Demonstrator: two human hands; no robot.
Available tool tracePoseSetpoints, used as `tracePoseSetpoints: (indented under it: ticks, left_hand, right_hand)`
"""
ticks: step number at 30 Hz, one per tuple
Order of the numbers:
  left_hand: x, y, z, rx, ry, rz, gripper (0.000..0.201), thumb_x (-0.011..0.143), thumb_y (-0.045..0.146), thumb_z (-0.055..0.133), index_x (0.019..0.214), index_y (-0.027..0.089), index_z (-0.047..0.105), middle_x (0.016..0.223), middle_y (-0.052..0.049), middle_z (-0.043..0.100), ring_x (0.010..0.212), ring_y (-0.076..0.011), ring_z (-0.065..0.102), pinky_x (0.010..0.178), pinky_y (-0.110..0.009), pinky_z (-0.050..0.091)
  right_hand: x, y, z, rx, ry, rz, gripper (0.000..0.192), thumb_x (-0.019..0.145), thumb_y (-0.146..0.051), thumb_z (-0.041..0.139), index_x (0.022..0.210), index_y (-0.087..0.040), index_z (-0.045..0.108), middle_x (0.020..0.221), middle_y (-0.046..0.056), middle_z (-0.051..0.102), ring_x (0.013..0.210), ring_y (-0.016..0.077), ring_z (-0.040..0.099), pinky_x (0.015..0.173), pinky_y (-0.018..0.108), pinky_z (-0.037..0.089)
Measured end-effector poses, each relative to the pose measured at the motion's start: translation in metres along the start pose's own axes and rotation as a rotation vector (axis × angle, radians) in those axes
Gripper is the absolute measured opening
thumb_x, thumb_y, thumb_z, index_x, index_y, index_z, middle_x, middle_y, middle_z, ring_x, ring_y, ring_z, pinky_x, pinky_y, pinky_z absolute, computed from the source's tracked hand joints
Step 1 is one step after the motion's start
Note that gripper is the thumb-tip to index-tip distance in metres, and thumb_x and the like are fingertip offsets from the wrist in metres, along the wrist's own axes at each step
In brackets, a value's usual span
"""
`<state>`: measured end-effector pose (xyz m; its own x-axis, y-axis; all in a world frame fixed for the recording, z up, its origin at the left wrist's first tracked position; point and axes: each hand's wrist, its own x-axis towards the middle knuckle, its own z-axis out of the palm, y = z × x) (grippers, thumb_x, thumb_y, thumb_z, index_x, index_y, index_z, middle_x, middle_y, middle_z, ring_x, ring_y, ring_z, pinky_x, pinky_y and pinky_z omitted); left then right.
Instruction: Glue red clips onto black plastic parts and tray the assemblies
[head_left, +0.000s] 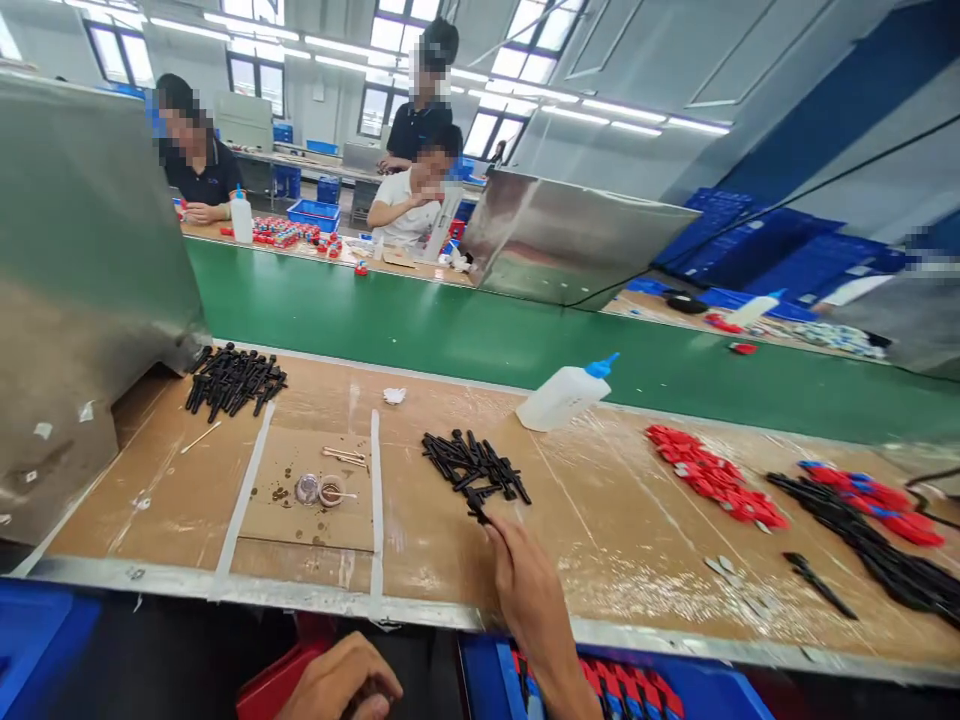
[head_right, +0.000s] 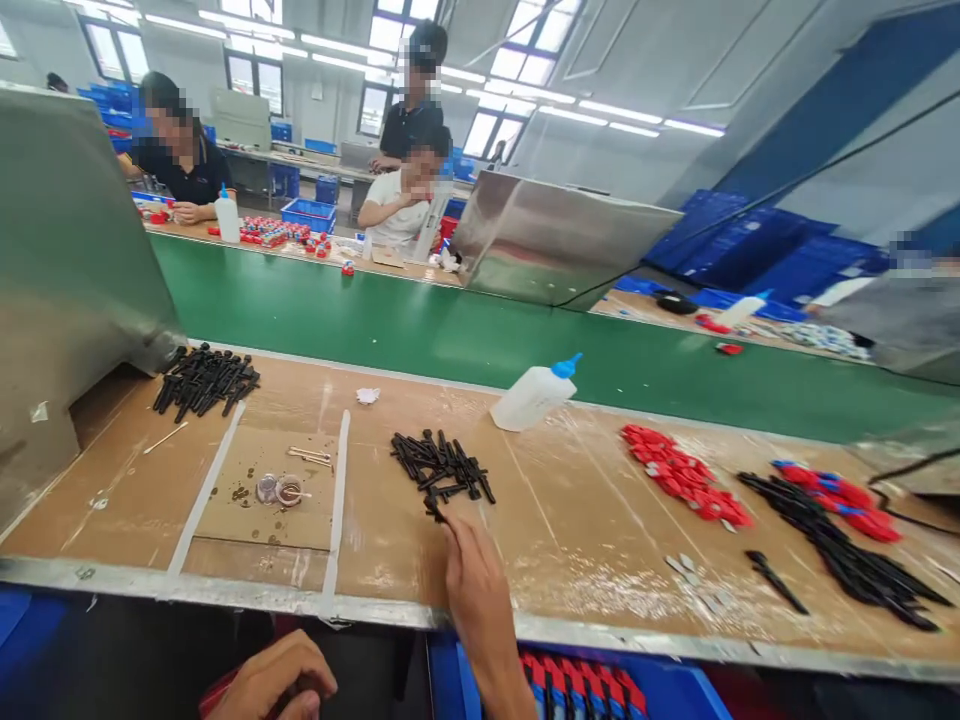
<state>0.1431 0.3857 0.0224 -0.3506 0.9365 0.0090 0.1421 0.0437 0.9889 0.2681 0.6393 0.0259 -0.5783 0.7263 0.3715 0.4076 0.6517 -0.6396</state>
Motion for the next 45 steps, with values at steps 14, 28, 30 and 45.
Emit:
tracePoseSetpoints:
  ticks: [14, 28, 30, 45]
  left_hand:
    - [0.01, 0.04, -0.041, -1.044, 0.462, -0.227, 0.022, 0.087, 0.037, 0.063, 0.09, 0.015, 0.066, 0.082, -0.003, 0.059, 0.071, -0.0118, 0.054, 0.062, -0.022, 0.046]
    - [0.032, 0.023, -0.067, -1.308, 0.338, -0.226, 0.026, 0.094, 0.036, 0.05, 0.086, 0.013, 0.058, 0.055, 0.008, 0.025, 0.048, -0.0066, 0.024, 0.051, -0.023, 0.023]
    - [0.034, 0.018, -0.066, -1.307, 0.352, -0.226, 0.026, 0.094, 0.037, 0.049, 0.087, 0.013, 0.057, 0.055, 0.009, 0.024, 0.048, -0.0064, 0.021, 0.05, -0.022, 0.02]
    - [0.034, 0.011, -0.068, -1.323, 0.308, -0.261, 0.026, 0.095, 0.033, 0.045, 0.081, 0.014, 0.054, 0.054, 0.009, 0.021, 0.047, -0.006, 0.017, 0.049, -0.024, 0.015]
  right_hand:
    - [-0.051, -0.141, 0.063, 1.024, -0.554, 0.602, 0.037, 0.075, -0.048, 0.075, 0.096, -0.018, 0.075, 0.077, 0.005, 0.07, 0.065, 0.0159, 0.063, 0.064, 0.029, 0.055]
    - [0.022, -0.141, 0.093, 0.409, -0.28, 0.175, 0.028, 0.086, -0.043, 0.062, 0.1, -0.02, 0.072, 0.094, 0.006, 0.073, 0.079, 0.019, 0.066, 0.076, 0.031, 0.051]
    - [0.027, -0.146, 0.093, 0.375, -0.288, 0.082, 0.024, 0.087, -0.04, 0.061, 0.098, -0.022, 0.072, 0.095, 0.005, 0.073, 0.075, 0.0169, 0.064, 0.071, 0.029, 0.05]
    - [0.022, -0.122, 0.094, 0.296, -0.088, 0.06, 0.024, 0.088, -0.039, 0.062, 0.099, -0.02, 0.071, 0.096, 0.006, 0.074, 0.085, 0.0195, 0.071, 0.079, 0.031, 0.055]
